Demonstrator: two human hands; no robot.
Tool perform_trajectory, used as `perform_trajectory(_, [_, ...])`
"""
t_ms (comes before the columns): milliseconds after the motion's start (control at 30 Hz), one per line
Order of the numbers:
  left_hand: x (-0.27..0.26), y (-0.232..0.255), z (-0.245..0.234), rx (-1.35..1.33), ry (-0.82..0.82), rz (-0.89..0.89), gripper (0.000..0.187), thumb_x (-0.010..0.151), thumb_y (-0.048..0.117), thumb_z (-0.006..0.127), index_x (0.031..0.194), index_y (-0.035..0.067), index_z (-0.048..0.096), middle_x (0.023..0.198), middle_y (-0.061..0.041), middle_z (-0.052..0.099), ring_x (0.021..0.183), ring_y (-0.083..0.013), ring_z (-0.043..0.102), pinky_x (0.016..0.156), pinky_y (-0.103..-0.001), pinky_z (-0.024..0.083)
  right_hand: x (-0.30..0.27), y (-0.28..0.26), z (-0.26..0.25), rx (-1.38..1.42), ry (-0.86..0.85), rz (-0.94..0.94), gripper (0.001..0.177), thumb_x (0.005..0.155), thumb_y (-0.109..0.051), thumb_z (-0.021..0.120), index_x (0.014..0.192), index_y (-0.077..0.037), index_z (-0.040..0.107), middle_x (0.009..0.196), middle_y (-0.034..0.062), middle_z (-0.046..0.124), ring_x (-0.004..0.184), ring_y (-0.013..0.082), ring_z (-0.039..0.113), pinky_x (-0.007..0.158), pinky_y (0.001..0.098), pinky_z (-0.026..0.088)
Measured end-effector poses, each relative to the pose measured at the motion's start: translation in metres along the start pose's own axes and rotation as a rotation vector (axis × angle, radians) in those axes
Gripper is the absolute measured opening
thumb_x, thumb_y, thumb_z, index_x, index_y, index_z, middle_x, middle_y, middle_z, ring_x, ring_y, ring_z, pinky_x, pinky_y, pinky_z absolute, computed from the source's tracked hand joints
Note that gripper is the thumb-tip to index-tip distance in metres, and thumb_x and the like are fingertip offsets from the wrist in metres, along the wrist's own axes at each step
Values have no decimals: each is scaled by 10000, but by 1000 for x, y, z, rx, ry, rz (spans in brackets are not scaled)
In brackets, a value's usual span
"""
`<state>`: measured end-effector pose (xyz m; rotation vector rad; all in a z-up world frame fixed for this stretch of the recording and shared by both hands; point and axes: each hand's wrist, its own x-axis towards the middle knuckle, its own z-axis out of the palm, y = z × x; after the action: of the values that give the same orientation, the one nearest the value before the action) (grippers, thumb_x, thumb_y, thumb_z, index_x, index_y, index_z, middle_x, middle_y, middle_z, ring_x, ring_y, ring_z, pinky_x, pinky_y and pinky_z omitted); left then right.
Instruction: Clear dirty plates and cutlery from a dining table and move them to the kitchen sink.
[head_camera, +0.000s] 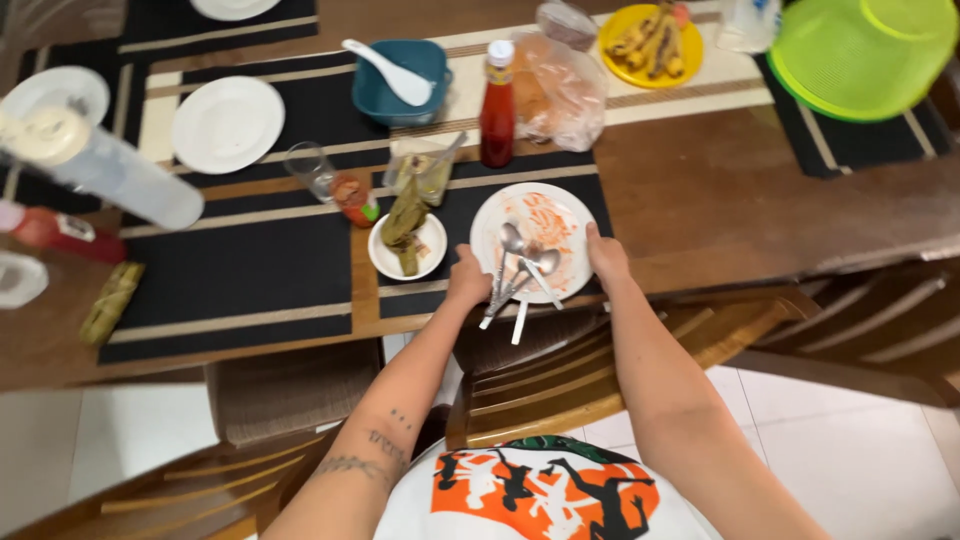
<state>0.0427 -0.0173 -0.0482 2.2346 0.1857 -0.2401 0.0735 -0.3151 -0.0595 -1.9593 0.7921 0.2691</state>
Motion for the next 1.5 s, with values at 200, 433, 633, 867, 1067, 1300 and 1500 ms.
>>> perform_trajectory(200, [7, 5, -11, 247, -165, -2, 582, 834, 129, 686, 1308, -23, 383, 1115, -355, 661, 1054, -486, 675, 932, -534, 540, -22, -44, 0, -629, 239, -537, 733, 892, -596, 678, 1282, 22, 635, 1237, 350, 578, 1112, 502, 555, 948, 540, 453])
perform_trajectory(433, [-66, 46, -213, 277, -107, 208, 410, 830, 342, 734, 1189, 145, 714, 1050, -209, 735, 1017, -392, 701, 903, -494, 552, -180, -161, 32, -271, -95, -1004, 471, 983, -376, 679, 1293, -22, 678, 1204, 214, 686, 1021, 334, 680, 860, 423, 542])
perform_trajectory(633, [-122, -56, -400, -224, 127, 115, 368, 888, 152, 708, 1246, 84, 659, 943, -109, 772, 821, -192, 755, 684, -309, 589, -276, -229, 138, -340, -512, -929, 376, 983, -346, 662, 1260, -100, 726, 851, 119, 737, 762, 190, 645, 711, 338, 538])
perform_trajectory(867, [-172, -138, -455, -993, 490, 74, 283, 1007, 89, 589, 1285, 41, 572, 1032, -114, 744, 834, -155, 706, 714, -266, 567, -322, -273, 288, -100, -803, -919, 362, 982, -328, 643, 1237, -78, 705, 947, 38, 755, 814, 121, 708, 746, 293, 565])
perform_trajectory(1067, [-157, -180, -430, -1111, 592, -16, 294, 988, 72, 556, 1282, 61, 553, 1065, -95, 729, 846, -139, 694, 709, -259, 560, -300, -289, 383, 319, -895, -347, 315, 1000, -305, 634, 1228, -89, 653, 1044, 79, 739, 929, 206, 707, 799, 378, 590])
perform_trajectory(1300, [-145, -179, -418, -863, 587, -86, 281, 1007, 132, 576, 1271, 37, 560, 1037, -93, 718, 823, -147, 689, 680, -276, 550, -163, -285, 523, 725, -786, 165, 294, 999, -229, 588, 1236, -55, 614, 1150, 119, 702, 1115, 266, 666, 928, 434, 577])
perform_trajectory(1500, [-154, -189, -422, -730, 648, -174, 271, 1008, 121, 558, 1264, 32, 570, 1034, -84, 726, 860, -126, 701, 729, -247, 561, -69, -308, 623, 806, -662, 98, 310, 1015, -243, 638, 1215, -7, 631, 1050, 119, 723, 858, 233, 719, 711, 357, 618])
